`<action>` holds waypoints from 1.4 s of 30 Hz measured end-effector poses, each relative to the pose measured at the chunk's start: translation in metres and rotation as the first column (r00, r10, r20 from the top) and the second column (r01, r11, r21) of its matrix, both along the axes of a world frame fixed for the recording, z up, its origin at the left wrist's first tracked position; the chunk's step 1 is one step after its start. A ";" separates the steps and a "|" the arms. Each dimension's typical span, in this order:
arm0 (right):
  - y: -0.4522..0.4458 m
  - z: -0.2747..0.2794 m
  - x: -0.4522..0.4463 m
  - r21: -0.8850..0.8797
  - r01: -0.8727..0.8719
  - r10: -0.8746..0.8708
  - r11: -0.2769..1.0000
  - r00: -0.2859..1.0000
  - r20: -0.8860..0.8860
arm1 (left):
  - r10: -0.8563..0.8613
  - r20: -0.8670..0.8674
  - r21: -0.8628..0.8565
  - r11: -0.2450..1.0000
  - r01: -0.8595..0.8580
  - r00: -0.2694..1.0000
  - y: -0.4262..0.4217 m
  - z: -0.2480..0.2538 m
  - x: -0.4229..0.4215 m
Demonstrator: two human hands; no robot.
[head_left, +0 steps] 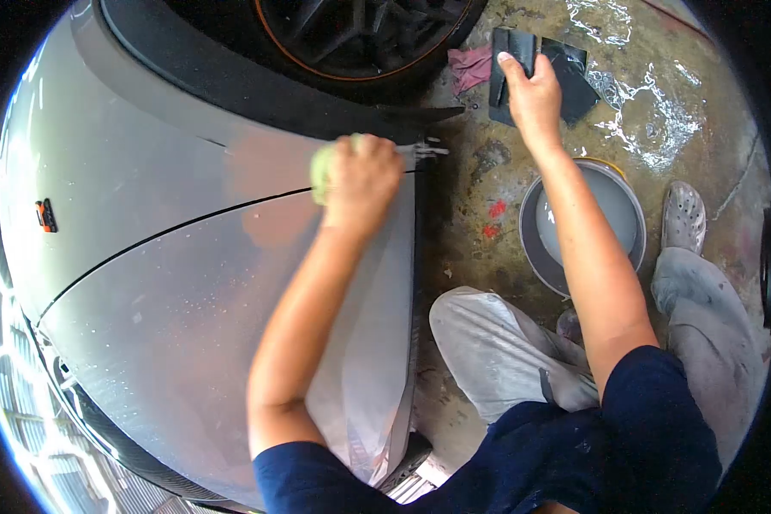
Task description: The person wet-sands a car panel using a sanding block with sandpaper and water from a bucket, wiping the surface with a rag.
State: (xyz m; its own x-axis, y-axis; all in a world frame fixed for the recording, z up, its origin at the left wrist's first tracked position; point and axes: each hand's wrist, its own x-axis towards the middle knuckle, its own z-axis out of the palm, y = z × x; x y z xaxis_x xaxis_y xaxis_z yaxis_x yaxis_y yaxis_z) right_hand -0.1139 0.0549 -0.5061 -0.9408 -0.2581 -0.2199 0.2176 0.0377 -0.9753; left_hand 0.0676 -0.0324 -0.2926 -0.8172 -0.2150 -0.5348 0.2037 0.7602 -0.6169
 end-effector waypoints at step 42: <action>0.046 0.232 -0.019 -0.620 0.496 -0.165 0.608 0.843 0.512 | 0.071 -0.223 -0.481 0.859 -0.174 0.972 0.013 0.134 -0.017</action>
